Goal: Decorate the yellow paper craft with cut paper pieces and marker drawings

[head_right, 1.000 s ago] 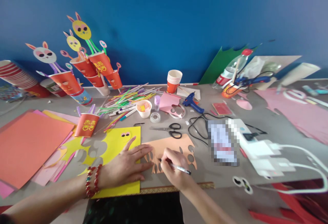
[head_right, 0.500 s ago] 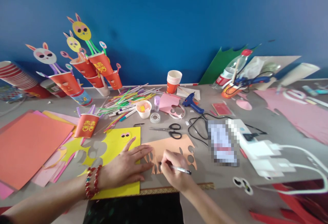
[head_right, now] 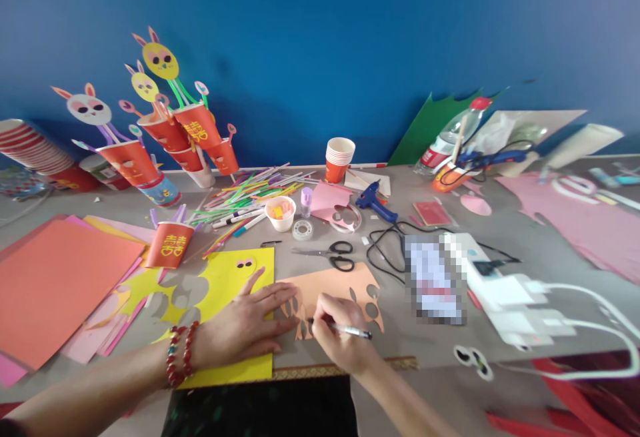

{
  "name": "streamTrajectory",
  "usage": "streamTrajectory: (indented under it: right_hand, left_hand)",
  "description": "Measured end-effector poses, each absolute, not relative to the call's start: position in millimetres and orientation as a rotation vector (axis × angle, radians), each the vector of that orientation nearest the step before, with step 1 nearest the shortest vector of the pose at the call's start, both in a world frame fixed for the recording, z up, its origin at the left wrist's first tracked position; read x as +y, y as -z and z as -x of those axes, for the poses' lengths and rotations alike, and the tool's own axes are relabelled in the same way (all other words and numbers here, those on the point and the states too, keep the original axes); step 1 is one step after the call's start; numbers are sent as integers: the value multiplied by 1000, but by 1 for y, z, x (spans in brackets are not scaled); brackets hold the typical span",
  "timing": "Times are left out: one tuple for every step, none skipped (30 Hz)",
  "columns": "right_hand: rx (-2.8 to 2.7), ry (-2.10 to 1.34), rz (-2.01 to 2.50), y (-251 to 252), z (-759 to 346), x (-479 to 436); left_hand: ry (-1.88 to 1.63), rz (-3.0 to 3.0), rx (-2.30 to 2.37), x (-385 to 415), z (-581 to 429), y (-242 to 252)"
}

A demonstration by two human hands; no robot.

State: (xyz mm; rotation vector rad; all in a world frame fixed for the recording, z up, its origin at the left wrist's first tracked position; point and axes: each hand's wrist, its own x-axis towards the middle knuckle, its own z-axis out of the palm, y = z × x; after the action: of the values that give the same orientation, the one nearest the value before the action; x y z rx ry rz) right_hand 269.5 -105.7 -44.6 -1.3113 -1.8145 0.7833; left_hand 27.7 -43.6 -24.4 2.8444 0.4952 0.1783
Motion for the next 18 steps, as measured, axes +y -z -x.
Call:
streamTrajectory:
  right_hand:
    - [-1814, -787, 1312, 45, -269, -106]
    - [-1811, -791, 1311, 45, -269, -106]
    - [-1804, -796, 1309, 45, -269, -106]
    - [-1794, -801, 1306, 45, -269, -106]
    - [-1784, -808, 1301, 44, -269, -106]
    - [-1777, -814, 1297, 44, -269, -106]
    - [-1774, -816, 1296, 44, -269, -106]
    - [-1777, -818, 1298, 44, -269, -106]
    - [-1786, -816, 1302, 43, -269, -106]
    - [-1796, -810, 1308, 43, -268, -106]
    - [-1806, -802, 1315, 43, -268, -106]
    - [-1812, -794, 1321, 43, -268, -106]
    - [-1816, -787, 1325, 43, -268, -106]
    - [-1818, -781, 1328, 43, -267, -106]
    - [-1818, -777, 1329, 43, -267, -105]
    - [-1821, -776, 1327, 42, -267, -105]
    - [-1824, -774, 1325, 42, -267, -105]
    - [-1829, -772, 1322, 42, -267, -105]
  left_hand:
    - [-181, -2844, 494, -44, -28, 24]
    - [-186, -2843, 493, -43, -28, 24]
    - [-193, -2841, 490, -43, -28, 24]
    - [-202, -2840, 488, -43, -28, 24]
    - [-210, -2838, 486, -43, -28, 23]
    - [-220, -2837, 486, -43, -28, 23]
    - [-227, -2835, 487, -43, -28, 23]
    - [-230, -2834, 487, -43, -28, 23]
    - [-230, -2834, 488, -43, -28, 23]
    - [-229, -2835, 489, -44, -28, 23]
    - [-227, -2837, 487, -44, -28, 23]
    - [-227, -2838, 487, -44, -28, 23]
    - [-228, -2839, 486, -44, -28, 24]
    - [-230, -2840, 486, -44, -28, 24]
    - [-229, -2841, 488, -44, -28, 24]
    - [-223, -2842, 491, -44, -28, 23]
    - [-215, -2844, 494, -44, -28, 23]
    - [-204, -2846, 496, -44, -28, 23]
